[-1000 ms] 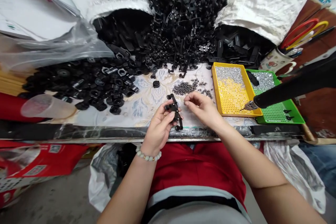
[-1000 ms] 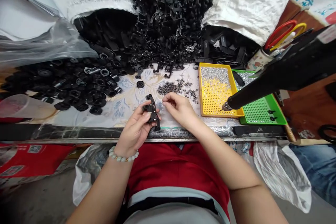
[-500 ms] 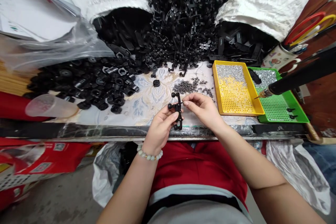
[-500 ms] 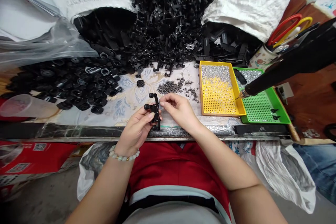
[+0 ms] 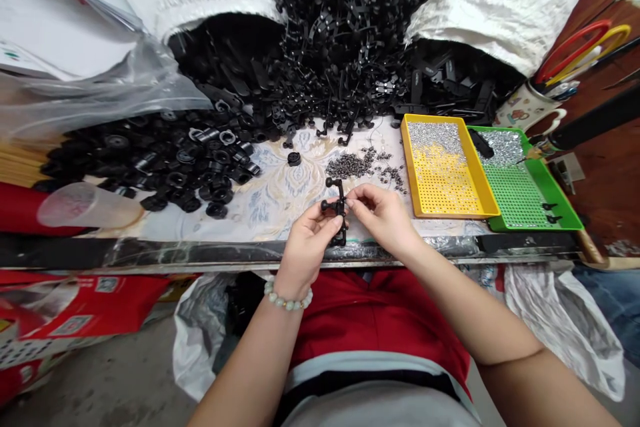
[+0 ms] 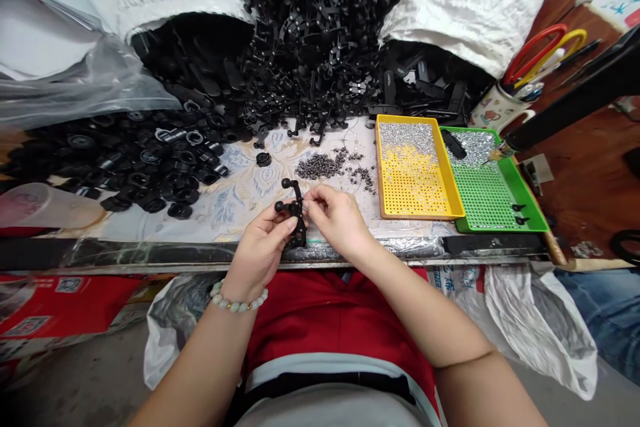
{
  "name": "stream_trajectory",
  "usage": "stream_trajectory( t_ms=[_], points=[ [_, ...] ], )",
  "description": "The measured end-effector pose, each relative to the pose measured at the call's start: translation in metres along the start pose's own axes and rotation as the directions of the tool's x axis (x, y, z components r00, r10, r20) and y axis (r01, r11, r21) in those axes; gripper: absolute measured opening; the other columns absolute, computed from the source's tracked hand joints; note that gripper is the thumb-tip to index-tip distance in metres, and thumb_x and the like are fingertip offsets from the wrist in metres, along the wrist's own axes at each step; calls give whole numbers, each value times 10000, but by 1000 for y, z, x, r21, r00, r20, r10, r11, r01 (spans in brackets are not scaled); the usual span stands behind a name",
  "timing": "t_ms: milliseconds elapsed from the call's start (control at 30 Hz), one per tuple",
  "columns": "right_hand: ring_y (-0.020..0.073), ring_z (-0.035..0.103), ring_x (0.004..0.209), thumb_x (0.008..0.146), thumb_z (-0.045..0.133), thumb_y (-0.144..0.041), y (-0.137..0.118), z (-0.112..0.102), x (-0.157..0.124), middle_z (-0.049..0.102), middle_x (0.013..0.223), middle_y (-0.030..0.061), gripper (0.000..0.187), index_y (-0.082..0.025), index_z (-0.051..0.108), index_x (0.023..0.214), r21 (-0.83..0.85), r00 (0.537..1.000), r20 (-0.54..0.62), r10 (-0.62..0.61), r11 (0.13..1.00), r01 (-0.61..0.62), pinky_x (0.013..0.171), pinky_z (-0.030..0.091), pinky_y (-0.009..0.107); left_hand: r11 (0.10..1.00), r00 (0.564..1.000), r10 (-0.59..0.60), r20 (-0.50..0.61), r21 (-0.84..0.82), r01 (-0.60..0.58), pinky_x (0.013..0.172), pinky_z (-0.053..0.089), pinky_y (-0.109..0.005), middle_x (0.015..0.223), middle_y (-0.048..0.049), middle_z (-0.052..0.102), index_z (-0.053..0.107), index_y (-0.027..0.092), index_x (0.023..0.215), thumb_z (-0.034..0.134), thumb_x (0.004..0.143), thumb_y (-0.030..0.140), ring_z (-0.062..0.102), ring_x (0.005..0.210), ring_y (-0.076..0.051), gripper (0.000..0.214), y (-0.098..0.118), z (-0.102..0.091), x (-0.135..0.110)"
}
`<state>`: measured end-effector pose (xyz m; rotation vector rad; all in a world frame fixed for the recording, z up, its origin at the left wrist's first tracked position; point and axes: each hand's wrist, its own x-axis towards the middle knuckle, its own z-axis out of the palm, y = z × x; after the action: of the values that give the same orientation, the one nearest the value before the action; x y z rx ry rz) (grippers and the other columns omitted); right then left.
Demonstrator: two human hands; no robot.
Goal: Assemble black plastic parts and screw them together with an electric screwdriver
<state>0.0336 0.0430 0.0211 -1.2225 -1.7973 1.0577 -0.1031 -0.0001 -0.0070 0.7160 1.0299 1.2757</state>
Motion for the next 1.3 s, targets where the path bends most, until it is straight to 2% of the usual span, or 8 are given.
stream_trajectory(
  t_ms=[167, 300, 400, 633, 767, 900, 1067, 1300],
  points=[
    [131, 604, 752, 823, 543, -259, 16, -9, 6, 664, 785, 13, 113, -185, 625, 798, 77, 1000, -29, 4, 997, -2, 724, 461, 262, 999, 999, -41, 6, -20, 41, 783, 487, -267, 953, -51, 684, 658, 180, 967, 698, 722, 253, 630, 883, -163, 259, 6, -1, 0],
    [175, 582, 852, 826, 503, -182, 30, -40, 23, 635, 880, 66, 138, -171, 640, 834, -338, 964, -240, -113, 941, 26, 818, 443, 322, 991, 996, -83, -22, -104, 80, 680, 491, -214, 955, -38, 669, 633, 178, 913, 715, 711, 240, 634, 809, -123, 227, 8, -3, 7],
    [202, 547, 865, 827, 450, -145, 35, -45, 34, 586, 898, 94, 183, -161, 632, 826, -541, 980, -157, -119, 841, 15, 819, 433, 347, 982, 994, -98, -49, -168, 89, 728, 504, -219, 955, -13, 658, 602, 199, 945, 726, 697, 204, 637, 848, -115, 277, 8, -3, 12],
    [244, 469, 896, 849, 421, -183, 42, -12, 51, 549, 962, 124, 204, -177, 622, 883, -741, 996, 21, -92, 667, 77, 758, 405, 378, 981, 994, -95, -50, -174, 85, 776, 510, -252, 887, 13, 656, 554, 234, 975, 722, 695, 206, 641, 899, -127, 328, 7, -2, 14],
    [243, 460, 893, 881, 361, -186, 45, -10, 50, 547, 958, 126, 256, -171, 617, 886, -808, 989, 64, -130, 575, 128, 751, 397, 379, 982, 994, -87, -64, -175, 75, 782, 509, -261, 907, 1, 652, 560, 220, 965, 711, 704, 206, 642, 912, -137, 303, 6, -2, 13],
    [235, 484, 890, 851, 397, -165, 46, -25, 39, 552, 945, 124, 230, -158, 626, 839, -779, 988, 100, -115, 609, 149, 770, 412, 363, 975, 993, -94, -73, -209, 77, 778, 510, -263, 913, -3, 651, 557, 210, 951, 715, 694, 192, 649, 909, -145, 303, 5, -4, 11],
    [233, 501, 895, 848, 408, -176, 43, -34, 33, 554, 938, 116, 218, -162, 624, 873, -725, 995, -1, -103, 686, 71, 795, 423, 357, 973, 992, -101, -75, -215, 83, 790, 509, -269, 902, -1, 659, 558, 212, 937, 717, 691, 188, 649, 910, -142, 293, 4, -5, 11],
    [262, 479, 909, 886, 351, -201, 39, -21, 47, 561, 1003, 144, 270, -163, 617, 904, -823, 996, 83, -14, 563, 77, 761, 391, 386, 972, 993, -101, -68, -218, 84, 777, 513, -261, 906, -2, 664, 557, 208, 946, 721, 692, 172, 654, 910, -147, 304, 5, -3, 12]
  ],
)
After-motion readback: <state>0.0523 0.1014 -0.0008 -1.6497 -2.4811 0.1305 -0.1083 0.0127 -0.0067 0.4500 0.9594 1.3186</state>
